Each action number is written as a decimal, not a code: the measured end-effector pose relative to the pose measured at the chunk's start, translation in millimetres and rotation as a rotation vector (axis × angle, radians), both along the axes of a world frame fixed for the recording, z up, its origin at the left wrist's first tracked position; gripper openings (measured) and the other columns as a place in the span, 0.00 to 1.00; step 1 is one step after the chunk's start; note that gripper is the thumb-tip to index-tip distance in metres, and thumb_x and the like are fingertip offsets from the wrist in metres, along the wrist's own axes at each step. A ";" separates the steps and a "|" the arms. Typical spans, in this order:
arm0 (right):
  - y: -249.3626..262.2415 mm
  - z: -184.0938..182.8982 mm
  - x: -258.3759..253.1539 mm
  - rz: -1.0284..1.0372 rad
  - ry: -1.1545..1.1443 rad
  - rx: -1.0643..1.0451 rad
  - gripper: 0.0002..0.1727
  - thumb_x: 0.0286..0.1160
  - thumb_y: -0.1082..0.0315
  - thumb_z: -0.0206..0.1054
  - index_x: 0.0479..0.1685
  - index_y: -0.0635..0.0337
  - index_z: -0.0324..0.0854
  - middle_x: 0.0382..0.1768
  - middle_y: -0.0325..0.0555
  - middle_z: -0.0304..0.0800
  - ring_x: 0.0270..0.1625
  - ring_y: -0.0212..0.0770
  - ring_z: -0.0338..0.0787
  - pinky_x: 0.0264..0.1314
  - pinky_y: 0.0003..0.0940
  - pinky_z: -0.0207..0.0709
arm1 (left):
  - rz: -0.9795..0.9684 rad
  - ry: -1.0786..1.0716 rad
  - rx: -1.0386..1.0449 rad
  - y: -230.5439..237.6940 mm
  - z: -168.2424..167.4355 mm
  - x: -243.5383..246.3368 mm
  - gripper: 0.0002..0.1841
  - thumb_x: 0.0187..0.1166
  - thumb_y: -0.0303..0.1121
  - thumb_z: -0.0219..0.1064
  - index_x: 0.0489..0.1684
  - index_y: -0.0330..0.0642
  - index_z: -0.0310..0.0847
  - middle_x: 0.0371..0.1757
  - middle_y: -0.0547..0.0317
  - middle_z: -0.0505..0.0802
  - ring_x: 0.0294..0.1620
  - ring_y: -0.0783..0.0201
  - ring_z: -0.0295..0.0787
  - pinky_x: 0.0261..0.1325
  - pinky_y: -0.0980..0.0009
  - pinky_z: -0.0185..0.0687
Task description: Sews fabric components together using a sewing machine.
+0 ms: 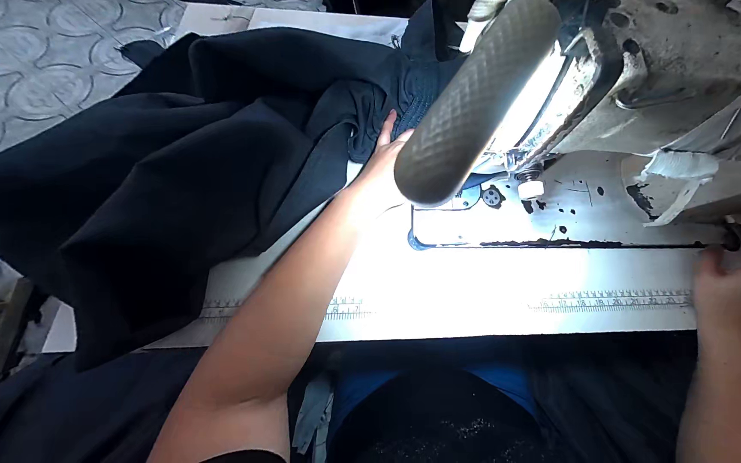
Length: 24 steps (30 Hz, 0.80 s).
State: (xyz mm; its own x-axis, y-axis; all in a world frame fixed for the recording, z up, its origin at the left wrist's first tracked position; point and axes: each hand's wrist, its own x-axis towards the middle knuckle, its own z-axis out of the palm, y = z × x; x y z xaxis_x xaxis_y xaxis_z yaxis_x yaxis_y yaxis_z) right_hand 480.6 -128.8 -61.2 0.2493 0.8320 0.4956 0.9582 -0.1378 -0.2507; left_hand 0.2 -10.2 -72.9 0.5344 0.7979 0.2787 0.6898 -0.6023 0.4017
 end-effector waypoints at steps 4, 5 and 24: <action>-4.0 11.5 -7.8 0.004 0.049 -0.104 0.22 0.78 0.77 0.57 0.69 0.75 0.80 0.71 0.77 0.79 0.77 0.74 0.77 0.79 0.66 0.64 | 0.019 0.002 -0.022 -5.8 2.6 3.5 0.09 0.81 0.34 0.68 0.47 0.47 0.95 0.64 0.51 0.93 0.84 0.47 0.73 0.90 0.29 0.23; -3.5 14.6 -6.1 0.004 0.046 -0.113 0.21 0.79 0.76 0.57 0.69 0.74 0.80 0.70 0.77 0.79 0.76 0.75 0.77 0.78 0.67 0.65 | 0.021 0.000 -0.037 -8.4 4.5 4.7 0.09 0.82 0.34 0.67 0.48 0.47 0.95 0.64 0.51 0.93 0.84 0.47 0.73 0.90 0.30 0.23; 129.6 27.1 -139.5 0.340 -0.169 -0.471 0.22 0.85 0.65 0.63 0.65 0.78 0.79 0.61 0.83 0.83 0.68 0.79 0.81 0.69 0.77 0.68 | 0.055 0.012 -0.126 -23.3 29.7 8.2 0.18 0.79 0.35 0.72 0.66 0.47 0.88 0.71 0.51 0.89 0.87 0.46 0.68 0.89 0.28 0.27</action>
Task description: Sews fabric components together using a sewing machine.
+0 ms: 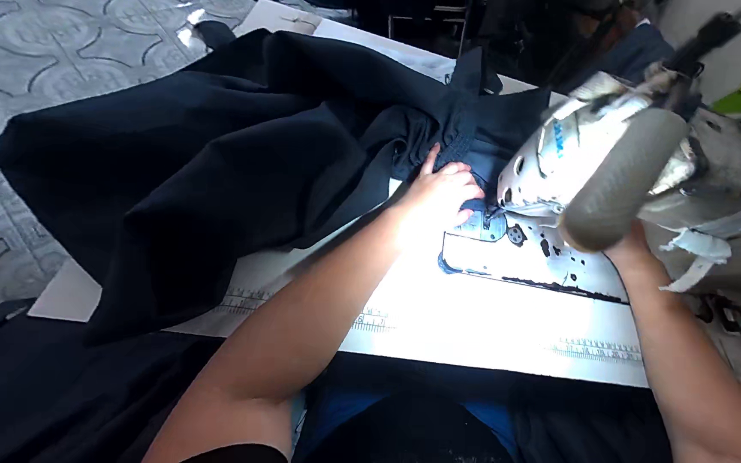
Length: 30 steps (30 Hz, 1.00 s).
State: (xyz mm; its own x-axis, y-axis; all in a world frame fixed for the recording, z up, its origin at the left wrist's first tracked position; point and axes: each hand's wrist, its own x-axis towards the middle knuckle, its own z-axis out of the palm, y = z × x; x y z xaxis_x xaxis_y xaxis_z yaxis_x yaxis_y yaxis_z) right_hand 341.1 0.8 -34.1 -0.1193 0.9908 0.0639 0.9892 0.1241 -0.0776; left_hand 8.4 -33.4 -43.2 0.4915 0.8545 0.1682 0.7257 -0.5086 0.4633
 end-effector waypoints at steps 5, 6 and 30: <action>1.6 6.7 -19.5 -0.214 -0.112 -0.137 0.26 0.86 0.62 0.61 0.71 0.79 0.76 0.71 0.81 0.77 0.80 0.74 0.74 0.81 0.69 0.60 | 0.069 0.104 -0.086 11.2 -0.5 5.2 0.19 0.86 0.34 0.62 0.75 0.51 0.83 0.79 0.54 0.84 0.91 0.50 0.61 0.90 0.31 0.25; -1.4 7.4 -24.8 -0.240 -0.085 -0.143 0.26 0.86 0.64 0.61 0.71 0.79 0.75 0.72 0.80 0.77 0.81 0.72 0.72 0.83 0.67 0.59 | 0.106 0.095 -0.085 15.8 -2.8 5.1 0.19 0.87 0.34 0.61 0.75 0.51 0.83 0.79 0.54 0.83 0.91 0.50 0.62 0.90 0.31 0.26; 15.2 -35.9 -48.0 0.442 0.117 -0.060 0.18 0.80 0.62 0.68 0.56 0.69 0.87 0.53 0.63 0.91 0.61 0.55 0.89 0.66 0.54 0.78 | 0.171 -0.067 0.001 23.1 -6.4 6.3 0.15 0.89 0.33 0.57 0.61 0.45 0.90 0.66 0.51 0.92 0.83 0.49 0.75 0.89 0.33 0.33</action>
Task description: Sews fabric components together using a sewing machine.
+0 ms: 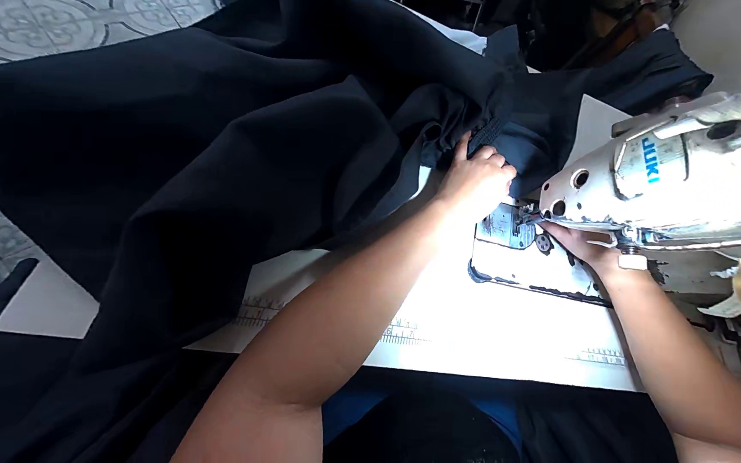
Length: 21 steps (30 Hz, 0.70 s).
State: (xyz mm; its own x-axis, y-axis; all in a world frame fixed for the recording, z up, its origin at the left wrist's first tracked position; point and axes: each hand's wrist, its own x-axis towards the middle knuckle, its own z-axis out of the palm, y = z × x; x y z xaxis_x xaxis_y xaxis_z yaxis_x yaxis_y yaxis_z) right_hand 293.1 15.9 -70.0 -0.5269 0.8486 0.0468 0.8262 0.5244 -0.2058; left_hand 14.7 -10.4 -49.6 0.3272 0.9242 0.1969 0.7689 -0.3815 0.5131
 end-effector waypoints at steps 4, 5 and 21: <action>7.5 -15.8 2.7 0.130 0.000 0.198 0.16 0.81 0.60 0.67 0.49 0.67 0.90 0.47 0.64 0.92 0.55 0.59 0.92 0.58 0.60 0.81 | -0.102 0.080 -0.057 0.9 2.6 -5.5 0.18 0.84 0.37 0.64 0.69 0.49 0.86 0.75 0.53 0.87 0.89 0.49 0.66 0.89 0.30 0.26; 1.5 -6.5 6.4 -0.019 0.004 0.062 0.18 0.81 0.60 0.67 0.55 0.68 0.88 0.52 0.65 0.91 0.62 0.60 0.89 0.66 0.61 0.77 | -0.113 0.124 -0.089 0.3 6.2 -7.1 0.20 0.82 0.39 0.67 0.72 0.51 0.84 0.76 0.54 0.85 0.89 0.50 0.64 0.90 0.30 0.25; -131.3 20.9 -55.9 0.204 0.380 0.365 0.21 0.81 0.58 0.60 0.54 0.65 0.91 0.57 0.58 0.94 0.65 0.55 0.90 0.71 0.52 0.78 | 0.292 0.188 -0.203 -45.6 68.2 -60.8 0.19 0.86 0.40 0.62 0.61 0.36 0.88 0.55 0.34 0.93 0.66 0.33 0.86 0.78 0.29 0.56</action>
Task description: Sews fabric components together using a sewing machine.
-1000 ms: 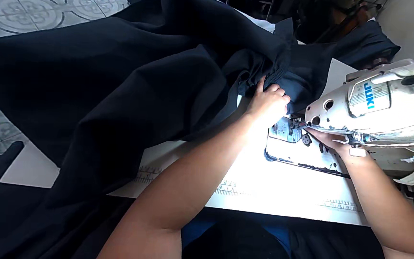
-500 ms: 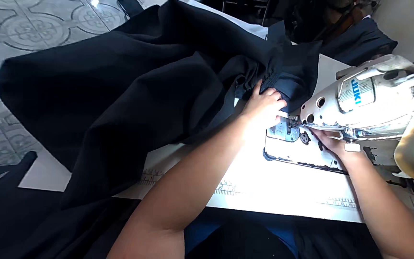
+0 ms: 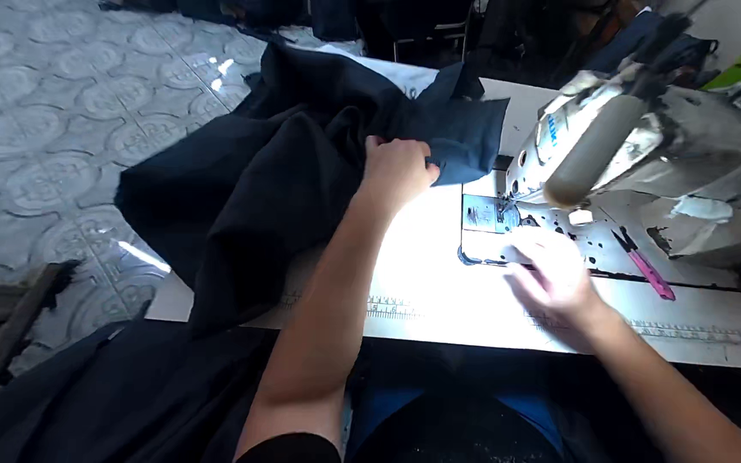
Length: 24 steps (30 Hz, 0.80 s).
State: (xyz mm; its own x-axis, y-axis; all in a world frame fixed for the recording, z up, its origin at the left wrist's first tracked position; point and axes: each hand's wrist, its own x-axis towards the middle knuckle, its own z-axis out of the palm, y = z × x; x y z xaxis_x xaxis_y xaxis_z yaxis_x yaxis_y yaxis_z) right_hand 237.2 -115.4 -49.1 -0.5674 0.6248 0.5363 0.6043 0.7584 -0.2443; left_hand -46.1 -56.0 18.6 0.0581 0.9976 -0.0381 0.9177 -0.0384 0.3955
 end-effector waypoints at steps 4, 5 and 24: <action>-1.5 11.9 -75.8 0.089 -0.012 0.054 0.31 0.73 0.51 0.69 0.70 0.65 0.82 0.71 0.58 0.86 0.77 0.58 0.82 0.80 0.67 0.67 | -0.243 0.118 0.169 -89.7 23.0 -2.3 0.11 0.78 0.39 0.68 0.40 0.44 0.95 0.33 0.50 0.96 0.44 0.45 0.93 0.73 0.27 0.60; -4.8 10.3 -83.9 0.127 -0.026 -0.007 0.25 0.74 0.54 0.71 0.65 0.63 0.86 0.66 0.57 0.89 0.74 0.57 0.85 0.80 0.70 0.64 | -0.277 0.116 0.169 -100.3 27.7 -2.2 0.13 0.80 0.39 0.65 0.42 0.46 0.96 0.35 0.53 0.96 0.46 0.49 0.94 0.76 0.27 0.58; -13.9 -7.9 14.1 0.171 0.008 -0.430 0.28 0.87 0.49 0.54 0.70 0.59 0.86 0.75 0.50 0.85 0.78 0.51 0.82 0.79 0.57 0.69 | -0.363 0.203 0.314 -50.4 -64.8 85.4 0.22 0.81 0.41 0.68 0.72 0.44 0.84 0.63 0.42 0.91 0.69 0.38 0.85 0.74 0.25 0.59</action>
State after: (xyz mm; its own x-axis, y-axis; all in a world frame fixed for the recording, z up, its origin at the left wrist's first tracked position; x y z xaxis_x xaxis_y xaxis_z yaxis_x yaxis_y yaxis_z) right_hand 251.3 -129.3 -57.0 -0.6790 0.6889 0.2537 0.4759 0.6762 -0.5624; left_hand 39.3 -106.3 -46.2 0.4251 0.8796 0.2133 0.8801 -0.4568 0.1296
